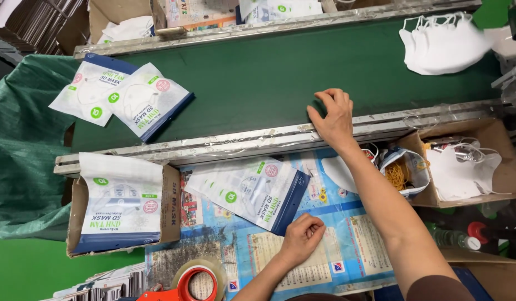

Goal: Packaging face masks into individual blue plastic bags and placing them on a conveyor belt.

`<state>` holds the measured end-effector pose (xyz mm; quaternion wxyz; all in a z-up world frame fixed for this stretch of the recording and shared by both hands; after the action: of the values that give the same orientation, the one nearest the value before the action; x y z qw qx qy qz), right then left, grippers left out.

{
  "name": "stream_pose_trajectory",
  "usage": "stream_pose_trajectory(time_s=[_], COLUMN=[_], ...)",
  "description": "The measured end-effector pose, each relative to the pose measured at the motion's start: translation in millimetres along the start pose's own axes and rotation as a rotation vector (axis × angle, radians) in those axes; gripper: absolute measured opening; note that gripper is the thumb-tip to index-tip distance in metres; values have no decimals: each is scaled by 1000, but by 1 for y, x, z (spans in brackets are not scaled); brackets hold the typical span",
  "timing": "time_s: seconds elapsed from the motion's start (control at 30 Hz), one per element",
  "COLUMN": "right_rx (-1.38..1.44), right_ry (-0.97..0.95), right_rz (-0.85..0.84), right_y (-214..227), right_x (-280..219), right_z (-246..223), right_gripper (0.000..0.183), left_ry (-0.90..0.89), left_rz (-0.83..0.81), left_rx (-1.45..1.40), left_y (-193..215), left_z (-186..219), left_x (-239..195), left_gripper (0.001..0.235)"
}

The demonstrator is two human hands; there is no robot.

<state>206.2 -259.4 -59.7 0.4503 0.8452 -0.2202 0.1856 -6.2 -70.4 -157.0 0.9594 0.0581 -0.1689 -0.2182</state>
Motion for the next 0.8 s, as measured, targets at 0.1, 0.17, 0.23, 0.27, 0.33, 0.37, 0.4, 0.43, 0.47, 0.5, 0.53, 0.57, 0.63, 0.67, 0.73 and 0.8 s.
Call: stream_pose_trajectory(time_s=[0.1, 0.17, 0.23, 0.27, 0.33, 0.37, 0.4, 0.43, 0.47, 0.5, 0.53, 0.57, 0.63, 0.67, 0.73, 0.8], right_rx=[-33, -93, -95, -96, -89, -83, -84, -83, -81, -83, -80, -77, -74, -69, -105, -138], right_ry=[88, 173, 170, 165, 158, 148, 149, 140, 132, 130, 126, 123, 119, 114, 160, 211], right_rz=[2, 5, 1, -1, -10, -16, -17, -15, -13, -14, -17, -19, -22, -24, -18, -10], right_y=[3, 4, 3, 2, 1, 1, 1, 2, 2, 2, 2, 2, 2, 3, 1, -1], right_x=[-1, -1, -1, -1, -2, -2, -1, -1, -1, -1, -2, -1, -1, -1, -3, 1], right_z=[-6, -10, -9, -9, -7, -6, -7, -8, -9, -8, -8, -9, -10, -10, -9, -10], right_gripper=[39, 43, 44, 44, 45, 45, 45, 44, 44, 44, 44, 44, 44, 44, 45, 45], left_ry=[28, 46, 49, 52, 61, 70, 71, 68, 65, 66, 72, 77, 78, 79, 88, 94], left_rz=[-7, -3, -5, -10, -3, 0, 0, -7, -15, -17, -23, -27, -31, -36, -36, -30], left_rx=[8, -19, -19, -19, -31, -44, -45, -48, -50, -52, -47, -42, -43, -42, -46, -46], left_y=[0, 0, 0, -1, 0, 1, 1, 1, 1, 1, 1, 2, 2, 2, 2, 2], left_z=[-1, -2, -3, -4, -2, -2, -2, -3, -3, -3, -3, -3, -2, -2, -2, -4], left_x=[0, 0, 0, -1, 0, 1, 1, 1, 0, 0, 1, 1, 1, 0, 0, 1], left_gripper=[7, 7, 7, 7, 7, 7, 7, 7, 7, 7, 8, 8, 8, 8, 8, 8])
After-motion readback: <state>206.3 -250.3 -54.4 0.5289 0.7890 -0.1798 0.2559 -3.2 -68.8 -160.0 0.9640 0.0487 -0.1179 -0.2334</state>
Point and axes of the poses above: each hand's wrist, its own x-axis towards the middle knuckle, its own y-axis out of the back of the hand, z = x × y, the point moved 1 cm from there along x, towards the middle knuckle, and after that the axes turned 8 degrees about -y, right-handed, at the moved point
